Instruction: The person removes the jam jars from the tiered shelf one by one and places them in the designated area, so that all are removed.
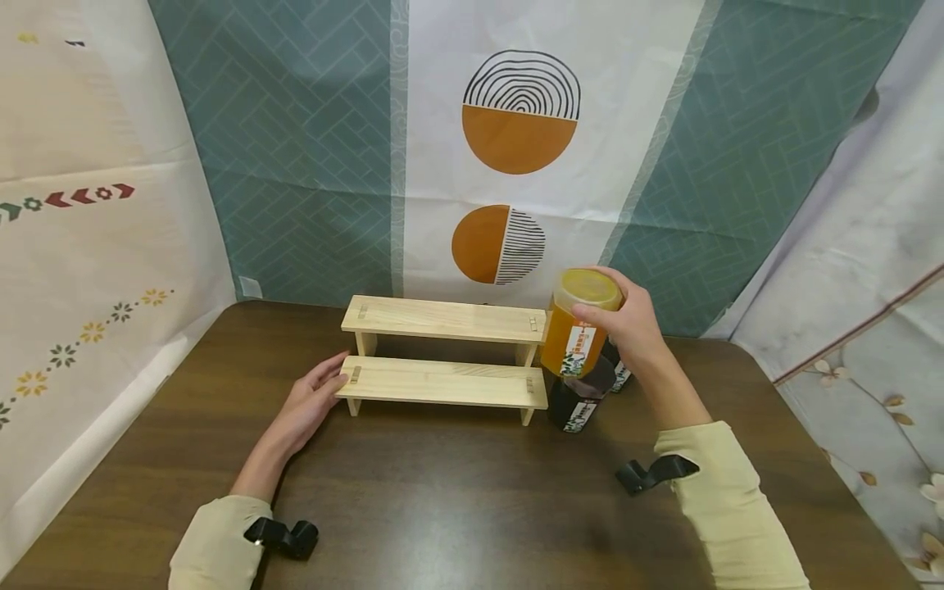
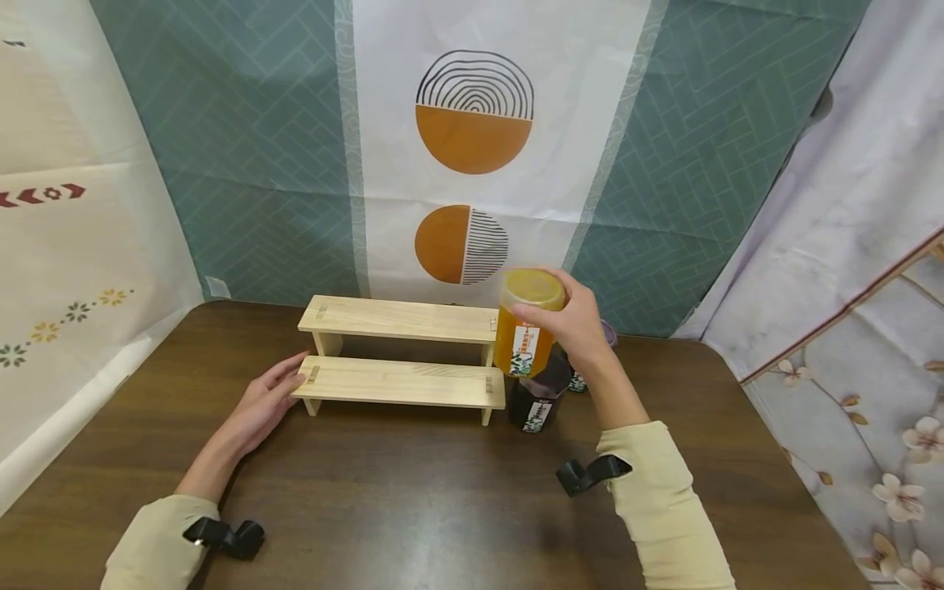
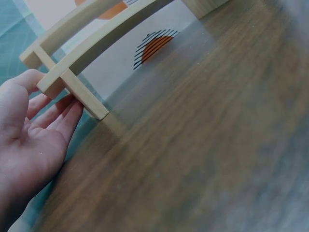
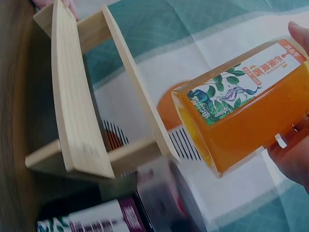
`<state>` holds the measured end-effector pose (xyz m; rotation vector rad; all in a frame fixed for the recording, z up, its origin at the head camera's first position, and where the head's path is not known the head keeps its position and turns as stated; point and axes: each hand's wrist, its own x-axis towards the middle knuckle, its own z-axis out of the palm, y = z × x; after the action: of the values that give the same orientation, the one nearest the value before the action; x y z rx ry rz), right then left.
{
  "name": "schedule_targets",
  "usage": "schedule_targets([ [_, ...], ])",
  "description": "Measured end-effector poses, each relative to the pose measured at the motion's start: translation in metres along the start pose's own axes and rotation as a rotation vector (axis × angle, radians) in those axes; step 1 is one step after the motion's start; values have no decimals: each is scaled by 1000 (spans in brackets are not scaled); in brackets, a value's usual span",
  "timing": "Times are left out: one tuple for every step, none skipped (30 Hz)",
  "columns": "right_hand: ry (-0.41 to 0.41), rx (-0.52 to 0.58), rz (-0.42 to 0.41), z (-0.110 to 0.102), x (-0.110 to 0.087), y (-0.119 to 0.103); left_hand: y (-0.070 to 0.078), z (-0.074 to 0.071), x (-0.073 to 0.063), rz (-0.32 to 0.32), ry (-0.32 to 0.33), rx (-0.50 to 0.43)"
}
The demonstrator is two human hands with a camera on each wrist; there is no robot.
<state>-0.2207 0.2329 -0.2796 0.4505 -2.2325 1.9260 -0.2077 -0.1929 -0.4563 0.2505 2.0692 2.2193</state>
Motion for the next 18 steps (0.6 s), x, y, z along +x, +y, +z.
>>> schedule_targets([
  [2, 4, 1, -4, 0, 1, 0, 0, 0, 0, -1, 1],
  [5, 8, 3, -7, -1, 1, 0, 0, 0, -3, 2, 4],
  [7, 11, 5, -11, -1, 1, 0, 0, 0, -7, 4, 5],
  [9, 7, 6, -14, -1, 1, 0, 0, 0, -8, 6, 6],
  [10, 2, 6, -17, -2, 2, 0, -1, 0, -10, 6, 6],
  [10, -5, 7, -20, -2, 2, 0, -1, 0, -10, 5, 6],
  [10, -11, 4, -23, -2, 2, 0, -1, 0, -10, 4, 4],
  [9, -22, 2, -26, -3, 3, 0, -1, 0, -12, 6, 4],
  [6, -31, 0, -29, -3, 3, 0, -2, 0, -11, 5, 3],
  [3, -38, -3, -33, -4, 4, 0, -2, 0, -11, 4, 4],
  [0, -38, -3, -36, -5, 5, 0, -2, 0, -10, 2, 2],
  [-3, -38, -4, -39, -5, 5, 0, -2, 0, -8, -1, 1],
  [-4, -30, -5, -42, -6, 6, 0, -1, 0, -6, -2, 0],
  [-5, -26, -6, -45, -7, 7, 0, -1, 0, -6, -2, 1],
  [-5, -22, -7, -48, -8, 8, -1, -1, 0, -5, -1, 0],
  [-5, -17, -7, -51, -9, 9, -1, -1, 0, -6, -3, -1],
  [-6, -14, -9, -54, -9, 10, -1, -1, 0, -6, -3, -1],
  [-7, -14, -13, -57, -10, 11, -1, -1, 0, -7, -5, 0],
])
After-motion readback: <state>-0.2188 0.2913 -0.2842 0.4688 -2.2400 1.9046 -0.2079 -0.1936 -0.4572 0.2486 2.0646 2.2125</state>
